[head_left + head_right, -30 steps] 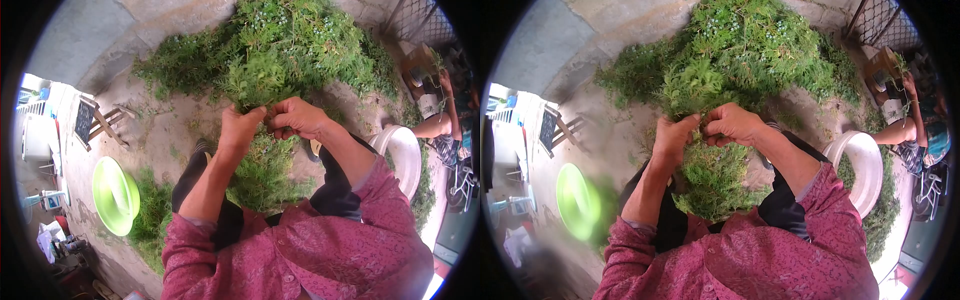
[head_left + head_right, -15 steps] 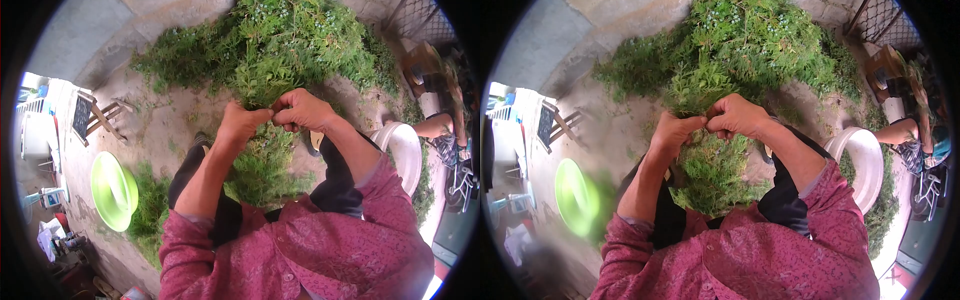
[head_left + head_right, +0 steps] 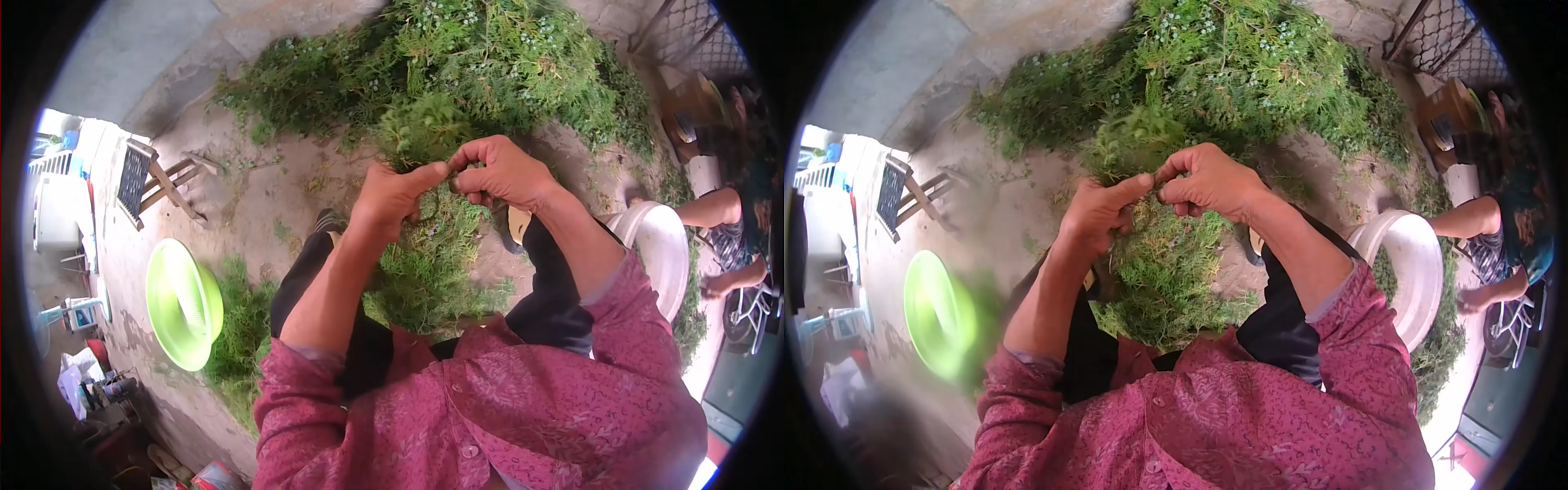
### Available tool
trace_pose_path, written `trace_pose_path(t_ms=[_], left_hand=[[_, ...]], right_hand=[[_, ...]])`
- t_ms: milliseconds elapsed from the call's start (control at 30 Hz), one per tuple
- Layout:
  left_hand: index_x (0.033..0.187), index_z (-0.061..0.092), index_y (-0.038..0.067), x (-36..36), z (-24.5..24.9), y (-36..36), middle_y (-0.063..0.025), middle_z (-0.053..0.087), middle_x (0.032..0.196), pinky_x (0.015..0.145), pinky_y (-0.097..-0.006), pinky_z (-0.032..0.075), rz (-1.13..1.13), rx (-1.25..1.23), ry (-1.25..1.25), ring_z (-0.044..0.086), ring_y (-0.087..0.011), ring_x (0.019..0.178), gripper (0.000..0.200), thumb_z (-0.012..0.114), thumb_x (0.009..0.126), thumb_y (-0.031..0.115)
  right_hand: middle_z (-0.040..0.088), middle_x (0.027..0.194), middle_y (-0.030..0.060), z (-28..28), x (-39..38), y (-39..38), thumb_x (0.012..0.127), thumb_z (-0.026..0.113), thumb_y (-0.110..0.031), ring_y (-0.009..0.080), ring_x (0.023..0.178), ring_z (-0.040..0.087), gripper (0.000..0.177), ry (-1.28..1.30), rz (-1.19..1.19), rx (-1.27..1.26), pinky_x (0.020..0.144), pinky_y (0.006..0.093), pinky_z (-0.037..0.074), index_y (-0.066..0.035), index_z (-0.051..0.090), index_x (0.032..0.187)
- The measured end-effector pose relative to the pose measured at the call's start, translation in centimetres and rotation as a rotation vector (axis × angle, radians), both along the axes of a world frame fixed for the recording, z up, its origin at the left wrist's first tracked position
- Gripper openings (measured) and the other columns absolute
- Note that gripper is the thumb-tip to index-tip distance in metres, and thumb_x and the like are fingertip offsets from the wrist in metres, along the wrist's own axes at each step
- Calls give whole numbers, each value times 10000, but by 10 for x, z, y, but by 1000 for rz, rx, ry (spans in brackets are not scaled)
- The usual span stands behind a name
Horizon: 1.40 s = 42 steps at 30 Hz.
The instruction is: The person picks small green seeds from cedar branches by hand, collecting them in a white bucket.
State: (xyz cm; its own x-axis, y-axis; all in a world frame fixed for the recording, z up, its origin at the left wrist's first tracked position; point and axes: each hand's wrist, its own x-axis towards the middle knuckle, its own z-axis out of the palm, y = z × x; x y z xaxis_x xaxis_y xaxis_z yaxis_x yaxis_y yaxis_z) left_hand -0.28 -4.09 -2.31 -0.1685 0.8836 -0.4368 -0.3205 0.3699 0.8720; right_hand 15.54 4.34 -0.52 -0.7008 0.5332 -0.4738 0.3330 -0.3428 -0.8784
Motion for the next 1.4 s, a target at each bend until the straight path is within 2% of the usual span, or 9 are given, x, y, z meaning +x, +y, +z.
trace_pose_path(t_ms=[267, 467, 667, 733, 833, 1067, 1133, 1233, 1400], left_hand=[[816, 612, 11, 0, 1, -3, -8, 543, 597, 336, -222, 294, -51, -30, -26, 401, -61, 387, 132, 650, 722, 96], [751, 576, 60, 1, 1, -2, 34, 457, 550, 378, -235, 272, -45, -57, -40, 345, -60, 403, 73, 622, 765, 115], [765, 583, 52, -7, -6, -2, 30, 457, 552, 361, -235, 302, -68, -55, -287, 378, -76, 400, 89, 624, 758, 130], [783, 593, 47, -4, -4, -2, 13, 508, 608, 377, -244, 321, -19, -44, -246, 411, -75, 432, 80, 629, 753, 112], [830, 605, 27, -2, 2, -2, -14, 558, 684, 391, -248, 337, -13, 52, -94, 440, -74, 461, 122, 646, 738, 97], [898, 608, 3, 4, 11, -6, -19, 572, 692, 399, -239, 344, -89, 177, 147, 453, -78, 479, 184, 640, 729, 69], [785, 609, 49, 3, 2, -4, 16, 516, 591, 420, -224, 322, -10, 65, 14, 398, -64, 453, 72, 637, 739, 97], [779, 599, 28, -5, -1, -4, 10, 528, 628, 418, -232, 326, 104, 58, -191, 405, -72, 460, 74, 626, 747, 89], [770, 591, 11, -13, 7, 0, -3, 540, 660, 415, -247, 335, 295, 102, -59, 413, -82, 467, 84, 643, 729, 63]], right_hand=[[567, 649, 38, -3, -2, -1, 711, 613, -56, 90, 527, 539, 149, 26, 32, 16, 436, 212, 399, 20, 582, 836], [574, 678, 44, -4, -2, 1, 739, 588, -53, 91, 531, 537, 156, 39, 12, -13, 438, 214, 398, 24, 570, 873], [574, 678, 27, -3, -2, 2, 771, 565, -64, 62, 517, 516, 180, 86, -39, -133, 429, 192, 372, 12, 543, 933], [573, 674, 15, -3, -1, 2, 795, 550, -74, 39, 510, 506, 188, 75, -31, -125, 423, 173, 357, 2, 529, 965], [579, 680, 32, -4, 0, 1, 777, 559, -98, 66, 510, 512, 133, 66, -26, -76, 429, 205, 378, -3, 572, 869], [572, 650, 14, -6, -1, 1, 777, 555, -134, 58, 492, 496, 108, 10, 35, -39, 419, 201, 368, -30, 579, 793], [571, 649, 13, -5, -1, 0, 771, 557, -130, 57, 490, 493, 100, 14, 39, -33, 420, 202, 368, -33, 575, 784], [560, 633, 32, 0, -1, 2, 780, 517, -94, 46, 476, 480, 107, 71, -17, -112, 425, 181, 374, -20, 560, 843], [575, 804, 98, -1, 2, 4, 793, 501, -109, 83, 582, 529, 163, 327, -172, -319, 482, 163, 403, -9, 530, 920]])
